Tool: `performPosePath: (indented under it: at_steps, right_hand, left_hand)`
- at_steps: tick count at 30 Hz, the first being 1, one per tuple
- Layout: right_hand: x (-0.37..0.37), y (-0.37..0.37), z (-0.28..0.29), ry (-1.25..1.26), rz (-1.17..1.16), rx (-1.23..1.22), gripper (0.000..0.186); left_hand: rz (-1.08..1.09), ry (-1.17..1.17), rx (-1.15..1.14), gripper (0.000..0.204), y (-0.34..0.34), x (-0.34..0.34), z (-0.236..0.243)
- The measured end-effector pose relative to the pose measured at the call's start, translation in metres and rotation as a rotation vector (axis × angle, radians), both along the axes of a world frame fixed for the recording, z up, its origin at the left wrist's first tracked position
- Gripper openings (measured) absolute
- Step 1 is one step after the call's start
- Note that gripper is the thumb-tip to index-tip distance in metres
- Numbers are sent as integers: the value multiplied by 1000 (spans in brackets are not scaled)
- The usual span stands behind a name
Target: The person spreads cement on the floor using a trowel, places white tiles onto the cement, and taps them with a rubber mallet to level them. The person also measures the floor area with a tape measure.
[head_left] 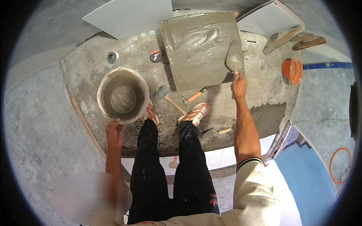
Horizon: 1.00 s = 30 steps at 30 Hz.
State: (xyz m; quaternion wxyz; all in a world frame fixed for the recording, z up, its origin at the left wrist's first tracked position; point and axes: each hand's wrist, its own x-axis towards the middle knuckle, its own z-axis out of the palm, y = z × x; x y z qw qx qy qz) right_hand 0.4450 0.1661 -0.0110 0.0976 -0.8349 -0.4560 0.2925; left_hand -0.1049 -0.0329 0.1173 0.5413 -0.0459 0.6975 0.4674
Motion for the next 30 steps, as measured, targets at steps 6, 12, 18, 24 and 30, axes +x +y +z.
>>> performPosePath:
  at_steps: [6,12,18,24,30]
  right_hand:
    - [-60,-13,35,314,191,-223,48]
    - [-75,97,33,-34,304,106,50]
    - [-97,209,29,-26,445,-122,50]
    - [-143,177,29,609,300,-284,52]
    - [-130,28,57,527,120,-13,51]
  left_hand:
    - [4,14,5,42,3,17,5]
    - [-30,6,-56,42,6,22,-1]
    - [0,-17,-36,45,2,16,-11]
    - [51,-11,-54,43,-1,11,-11]
    - [71,-33,-50,43,-2,8,-14]
